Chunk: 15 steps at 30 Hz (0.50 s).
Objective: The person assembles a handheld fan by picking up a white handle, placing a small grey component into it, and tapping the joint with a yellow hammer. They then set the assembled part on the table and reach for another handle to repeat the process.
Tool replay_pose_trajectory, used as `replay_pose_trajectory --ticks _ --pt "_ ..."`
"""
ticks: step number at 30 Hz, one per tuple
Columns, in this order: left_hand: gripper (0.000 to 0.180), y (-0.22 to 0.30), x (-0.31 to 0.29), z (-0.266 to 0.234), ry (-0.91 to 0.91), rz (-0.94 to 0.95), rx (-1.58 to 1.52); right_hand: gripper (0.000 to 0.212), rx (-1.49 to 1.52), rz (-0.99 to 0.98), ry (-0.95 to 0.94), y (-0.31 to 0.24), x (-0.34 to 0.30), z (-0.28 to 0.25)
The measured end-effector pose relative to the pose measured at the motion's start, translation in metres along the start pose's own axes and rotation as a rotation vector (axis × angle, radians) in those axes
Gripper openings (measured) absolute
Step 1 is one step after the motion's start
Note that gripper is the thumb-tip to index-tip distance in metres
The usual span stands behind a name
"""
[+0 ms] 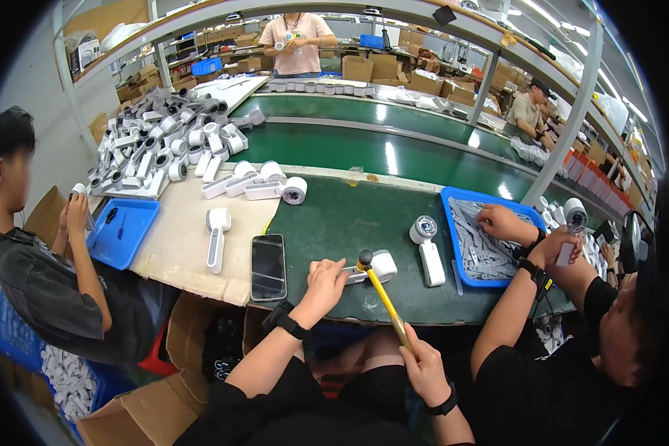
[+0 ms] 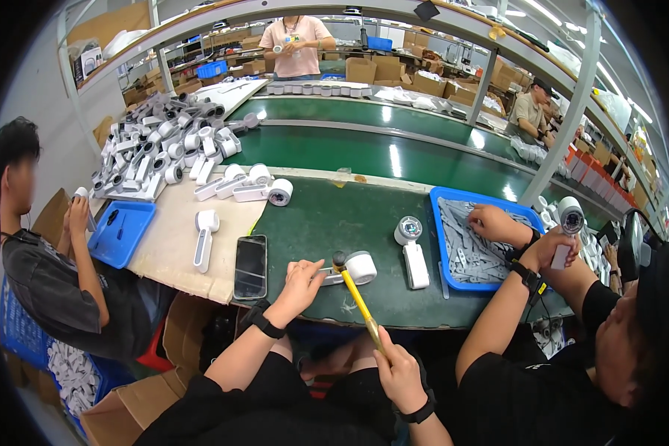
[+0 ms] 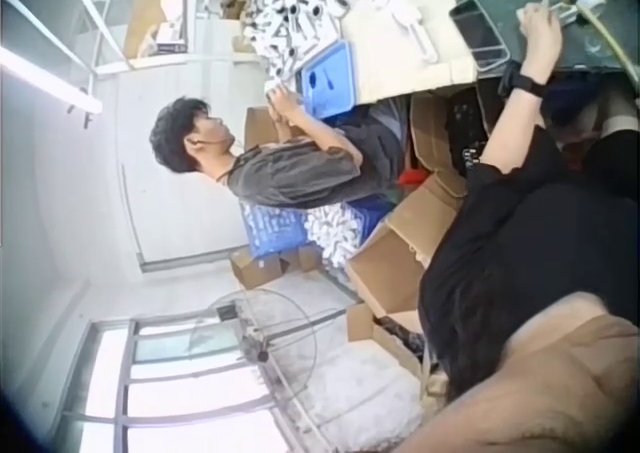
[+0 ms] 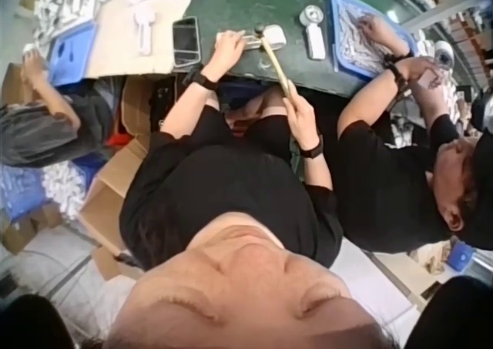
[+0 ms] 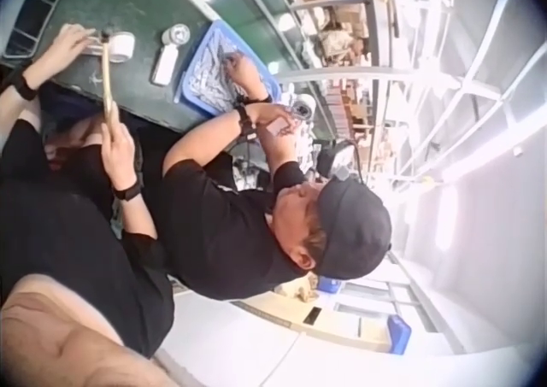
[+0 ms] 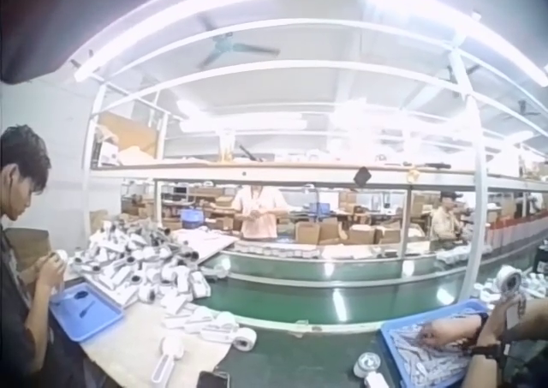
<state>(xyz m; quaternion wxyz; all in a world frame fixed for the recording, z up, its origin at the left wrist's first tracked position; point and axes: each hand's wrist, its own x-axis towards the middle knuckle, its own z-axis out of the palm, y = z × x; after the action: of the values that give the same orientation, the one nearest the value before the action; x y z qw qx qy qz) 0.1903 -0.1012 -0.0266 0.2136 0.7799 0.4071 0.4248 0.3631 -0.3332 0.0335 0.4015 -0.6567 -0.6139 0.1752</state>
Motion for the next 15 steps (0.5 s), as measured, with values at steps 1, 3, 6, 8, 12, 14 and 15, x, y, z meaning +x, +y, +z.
replay_pose_trajectory --ticks 1,3,6,8,12,14,15 --pt "0.032 0.002 -0.001 -0.003 0.000 0.001 -0.004 0.052 -0.014 0.005 -0.008 0.002 0.001 0.000" --pt "0.036 0.005 -0.004 -0.015 -0.061 0.146 -0.018 0.052 -0.016 0.019 -0.020 0.000 0.003 -0.003" --pt "0.033 -0.004 -0.003 -0.019 -0.082 0.116 -0.034 0.052 -0.016 0.028 -0.039 -0.003 0.003 -0.004" --pt "0.033 -0.004 -0.003 -0.018 -0.081 0.108 -0.038 0.052 -0.019 0.022 -0.047 -0.007 0.003 -0.005" --pt "0.030 0.004 -0.003 -0.018 -0.106 0.045 -0.060 0.050 0.031 -0.080 0.070 -0.010 -0.004 0.004" --pt "0.030 0.005 -0.003 -0.017 -0.093 0.048 -0.079 0.050 -0.019 -0.045 -0.040 -0.008 -0.007 0.003" --pt "0.030 0.004 -0.002 -0.018 -0.077 0.052 -0.091 0.051 -0.021 -0.033 -0.073 -0.006 -0.001 0.007"
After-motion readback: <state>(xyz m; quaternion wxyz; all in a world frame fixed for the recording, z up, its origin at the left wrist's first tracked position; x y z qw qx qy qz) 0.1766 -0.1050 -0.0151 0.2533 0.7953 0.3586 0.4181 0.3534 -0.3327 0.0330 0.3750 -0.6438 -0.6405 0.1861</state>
